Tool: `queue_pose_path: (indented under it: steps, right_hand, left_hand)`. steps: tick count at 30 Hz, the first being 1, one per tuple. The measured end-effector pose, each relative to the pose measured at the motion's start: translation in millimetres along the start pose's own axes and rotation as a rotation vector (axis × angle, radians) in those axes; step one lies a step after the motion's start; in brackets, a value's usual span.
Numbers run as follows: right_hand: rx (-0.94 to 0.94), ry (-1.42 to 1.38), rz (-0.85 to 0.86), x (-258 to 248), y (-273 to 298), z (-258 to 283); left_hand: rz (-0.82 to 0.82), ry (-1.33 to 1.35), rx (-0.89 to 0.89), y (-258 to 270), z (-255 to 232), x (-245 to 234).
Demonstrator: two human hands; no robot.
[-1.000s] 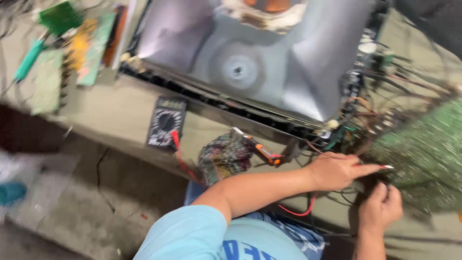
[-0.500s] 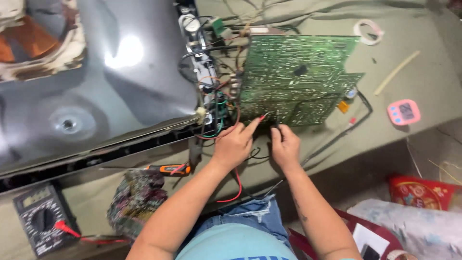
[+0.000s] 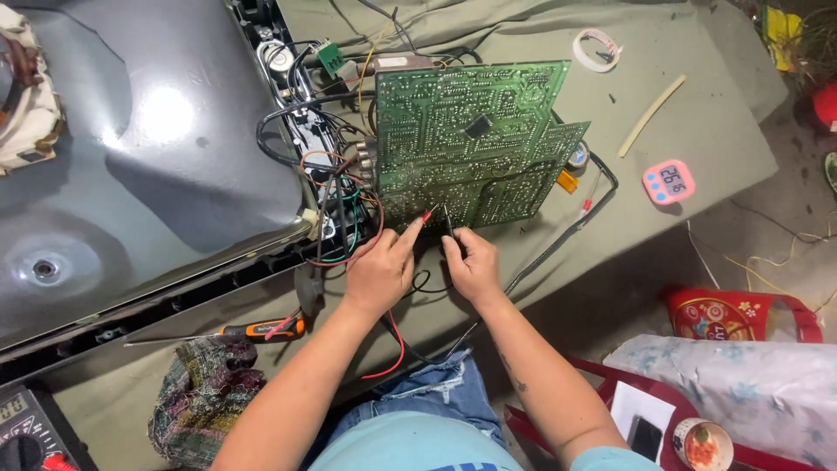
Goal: Testing electronic components on a CRT television circuit board using a digital multimeter.
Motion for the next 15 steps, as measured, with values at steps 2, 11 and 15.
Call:
queue_pose_path:
  steps: [2, 11, 15]
  right_hand:
    - [0.014, 0.019, 0.005, -0.6, 1.0, -1.4]
    - [0.014, 0.063, 0.011, 0.0, -1.1, 7.7]
    - [0.023, 0.074, 0.021, 0.6, -0.7, 10.2]
  left_hand:
    - [-0.004, 0.040, -0.003, -2.2, -0.4, -3.2]
    - [-0.011, 0.118, 0.018, -4.0, 0.8, -5.4]
    - [-0.018, 0.087, 0.023, -4.1, 0.1, -6.3]
Point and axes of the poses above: each hand's wrist, its own y-axis away from the middle knuckle, its own x-axis out of the palm, z = x × y, the point moved 3 cm from there along -y, towards the middle knuckle, and after that the axes turned 14 degrees about -y, right-handed, at the moved point
